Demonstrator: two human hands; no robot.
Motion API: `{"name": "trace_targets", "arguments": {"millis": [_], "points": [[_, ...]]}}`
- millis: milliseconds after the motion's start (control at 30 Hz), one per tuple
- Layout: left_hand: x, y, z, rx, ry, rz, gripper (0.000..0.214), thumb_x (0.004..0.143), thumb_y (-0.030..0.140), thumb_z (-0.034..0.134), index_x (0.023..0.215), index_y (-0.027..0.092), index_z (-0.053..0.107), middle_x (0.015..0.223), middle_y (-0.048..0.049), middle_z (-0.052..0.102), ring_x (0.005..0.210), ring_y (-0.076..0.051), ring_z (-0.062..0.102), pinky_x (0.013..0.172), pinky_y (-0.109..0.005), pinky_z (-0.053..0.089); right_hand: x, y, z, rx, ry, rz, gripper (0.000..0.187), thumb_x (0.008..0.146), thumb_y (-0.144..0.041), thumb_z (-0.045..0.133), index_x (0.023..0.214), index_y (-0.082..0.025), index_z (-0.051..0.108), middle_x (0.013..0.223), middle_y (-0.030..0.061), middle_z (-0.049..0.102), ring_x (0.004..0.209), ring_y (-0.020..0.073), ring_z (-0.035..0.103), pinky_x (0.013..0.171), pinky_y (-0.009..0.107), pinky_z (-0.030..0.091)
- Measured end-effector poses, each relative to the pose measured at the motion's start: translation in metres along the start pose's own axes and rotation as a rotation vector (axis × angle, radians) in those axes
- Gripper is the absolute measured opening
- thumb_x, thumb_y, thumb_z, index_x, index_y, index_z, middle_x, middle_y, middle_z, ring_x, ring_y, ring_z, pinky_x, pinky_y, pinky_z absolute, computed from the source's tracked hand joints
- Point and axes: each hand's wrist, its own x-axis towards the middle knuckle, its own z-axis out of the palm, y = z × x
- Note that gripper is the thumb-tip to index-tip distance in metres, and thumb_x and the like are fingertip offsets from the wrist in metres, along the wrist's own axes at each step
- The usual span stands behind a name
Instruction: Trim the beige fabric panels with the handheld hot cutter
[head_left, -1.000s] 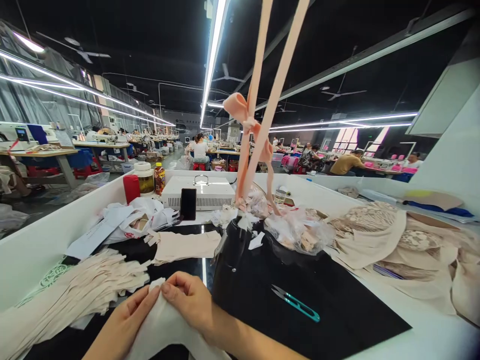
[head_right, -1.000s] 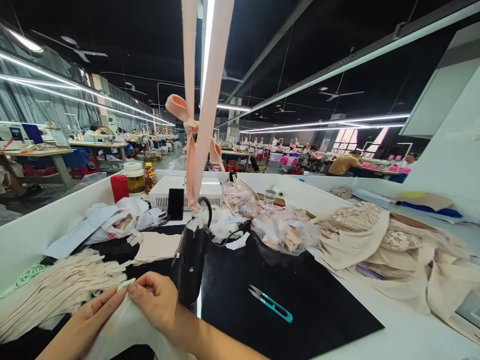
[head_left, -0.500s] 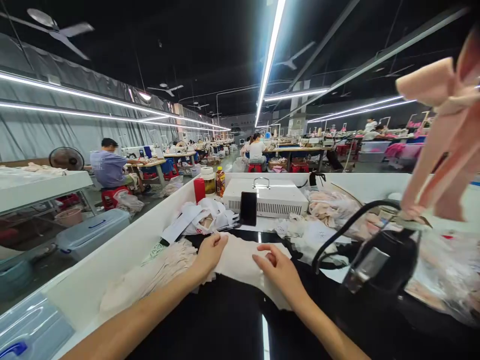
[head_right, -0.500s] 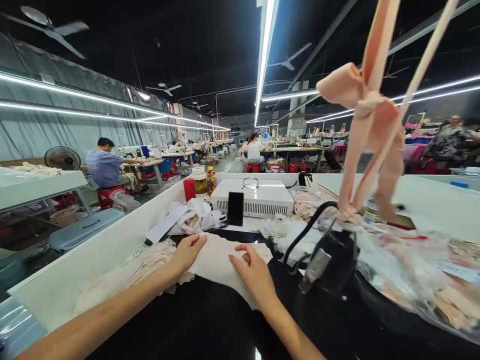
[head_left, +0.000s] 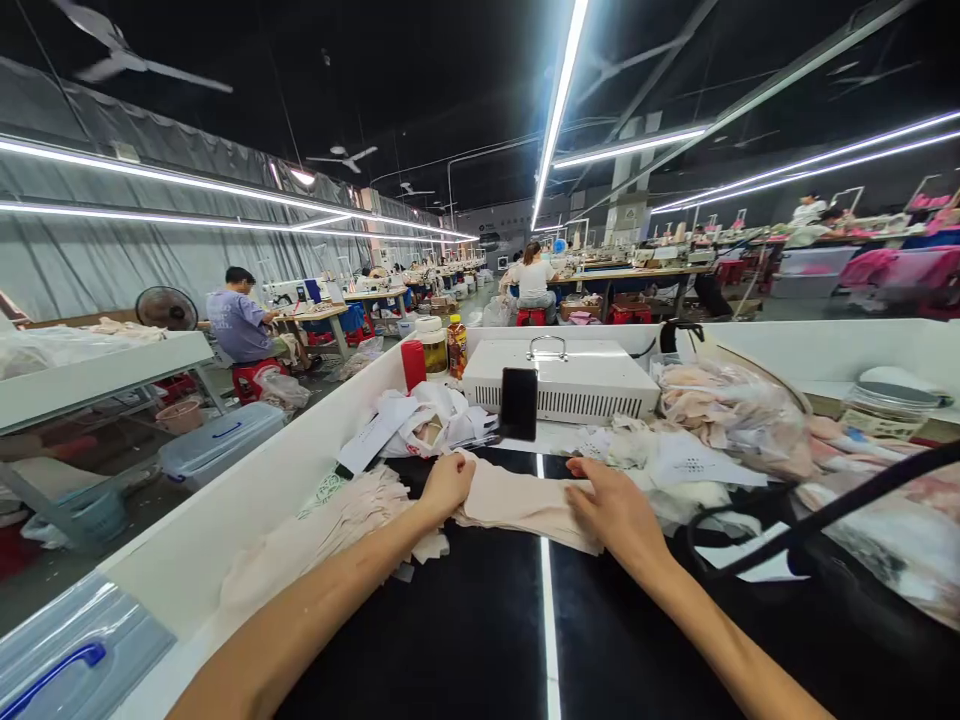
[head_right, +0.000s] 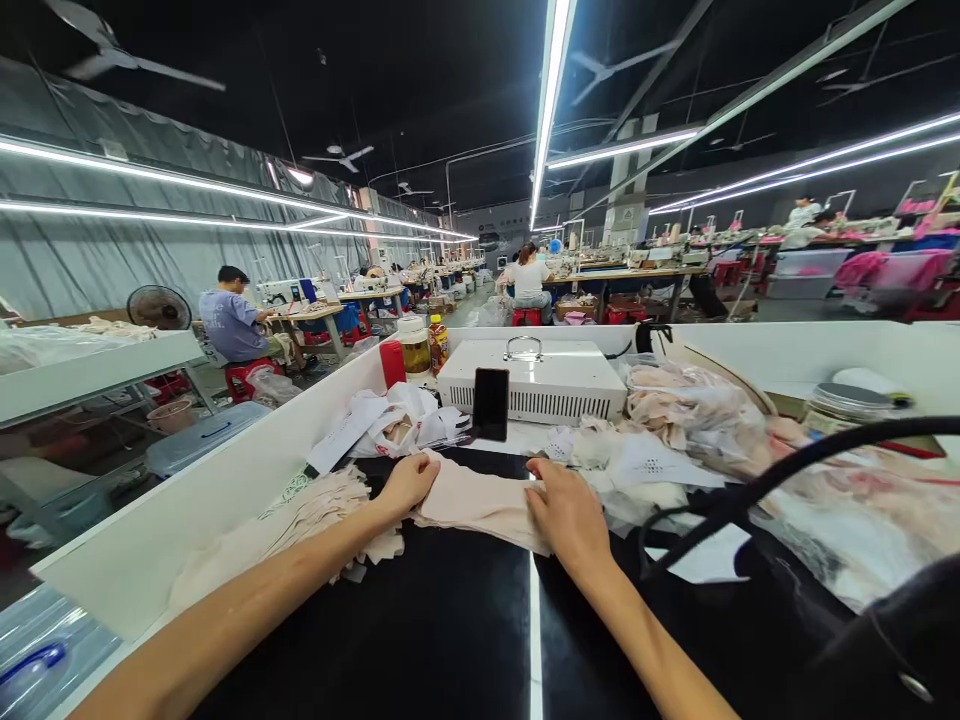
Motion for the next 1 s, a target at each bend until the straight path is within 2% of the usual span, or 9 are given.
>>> {"name": "trace_targets", "arguments": {"millis": [67, 167, 300, 433, 533, 600, 700, 867, 1000], "points": [[-0.008, 0.003, -0.006, 0.020, -0.013, 0.035, 0.036, 0.106, 0.041, 0.069, 0.133, 0.017, 0.066, 0.132, -0.0100, 0.068, 0.112, -0.026, 0.070, 0.095, -0.046, 0.062, -0.006, -0.002, 0.001, -0.020, 0.000, -0.044, 0.034, 0.086, -0.035, 0.053, 0.111, -0.023, 0.072, 0.121, 0.0130, 0.078, 0.117, 0.0377, 0.066, 0.105, 0.054, 0.045], [-0.028, 0.010, -0.026, 0.051, -0.008, 0.131, 0.031, 0.106, 0.039, 0.069, 0.128, 0.016, 0.068, 0.128, -0.0096, 0.070, 0.111, -0.025, 0.071, 0.097, -0.047, 0.061, -0.014, -0.011, 0.003, -0.004, -0.020, -0.104, 0.035, 0.089, -0.043, 0.052, 0.108, -0.025, 0.074, 0.118, 0.0118, 0.079, 0.114, 0.0378, 0.068, 0.103, 0.055, 0.047], [-0.061, 0.013, -0.076, 0.117, 0.037, 0.263, 0.020, 0.107, 0.026, 0.060, 0.116, 0.020, 0.077, 0.119, -0.0056, 0.076, 0.109, -0.023, 0.071, 0.103, -0.037, 0.054, -0.025, -0.023, 0.007, 0.046, -0.059, -0.157, 0.037, 0.090, -0.051, 0.050, 0.104, -0.027, 0.075, 0.114, 0.0101, 0.081, 0.109, 0.0365, 0.073, 0.099, 0.054, 0.053], [-0.089, -0.012, -0.136, 0.225, 0.124, 0.252, 0.027, 0.105, 0.025, 0.053, 0.114, 0.021, 0.078, 0.117, -0.0060, 0.077, 0.112, -0.025, 0.069, 0.102, -0.035, 0.049, -0.039, -0.033, 0.010, 0.117, -0.142, -0.159, 0.039, 0.093, -0.057, 0.051, 0.105, -0.029, 0.076, 0.118, 0.0087, 0.081, 0.114, 0.0351, 0.074, 0.102, 0.052, 0.055], [-0.104, -0.046, -0.165, 0.312, 0.147, 0.159, 0.020, 0.105, 0.027, 0.059, 0.105, 0.018, 0.076, 0.111, -0.0099, 0.076, 0.107, -0.026, 0.069, 0.102, -0.040, 0.051, -0.047, -0.041, 0.013, 0.158, -0.193, -0.150, 0.038, 0.091, -0.059, 0.054, 0.101, -0.031, 0.077, 0.115, 0.0076, 0.081, 0.112, 0.0344, 0.075, 0.100, 0.051, 0.058], [-0.113, -0.068, -0.170, 0.349, 0.126, 0.094, 0.019, 0.105, 0.034, 0.066, 0.104, 0.016, 0.074, 0.108, -0.0076, 0.075, 0.104, -0.024, 0.070, 0.100, -0.044, 0.055, -0.050, -0.047, 0.014, 0.181, -0.217, -0.148, 0.036, 0.089, -0.060, 0.056, 0.096, -0.032, 0.077, 0.112, 0.0072, 0.082, 0.110, 0.0341, 0.076, 0.098, 0.049, 0.059], [-0.124, -0.089, -0.165, 0.360, 0.105, 0.023, 0.026, 0.105, 0.041, 0.070, 0.108, 0.016, 0.072, 0.109, -0.0058, 0.073, 0.101, -0.022, 0.071, 0.096, -0.044, 0.059, -0.054, -0.057, 0.017, 0.215, -0.248, -0.171, 0.033, 0.086, -0.059, 0.059, 0.091, -0.032, 0.078, 0.105, 0.0071, 0.082, 0.103, 0.0330, 0.077, 0.095, 0.047, 0.061], [-0.129, -0.099, -0.153, 0.298, 0.141, 0.010, 0.026, 0.107, 0.042, 0.067, 0.109, 0.016, 0.071, 0.110, -0.0061, 0.072, 0.101, -0.021, 0.070, 0.094, -0.043, 0.059, -0.064, -0.073, 0.021, 0.248, -0.242, -0.228, 0.027, 0.090, -0.052, 0.060, 0.092, -0.032, 0.077, 0.102, 0.0055, 0.081, 0.097, 0.0297, 0.078, 0.091, 0.042, 0.063], [-0.129, -0.106, -0.152, 0.221, 0.177, 0.005, 0.024, 0.105, 0.041, 0.065, 0.103, 0.017, 0.070, 0.098, -0.0036, 0.072, 0.090, -0.020, 0.068, 0.088, -0.038, 0.055, -0.074, -0.087, 0.019, 0.252, -0.309, -0.248, 0.024, 0.091, -0.048, 0.060, 0.091, -0.031, 0.077, 0.099, 0.0053, 0.081, 0.092, 0.0285, 0.077, 0.086, 0.040, 0.063]]}}
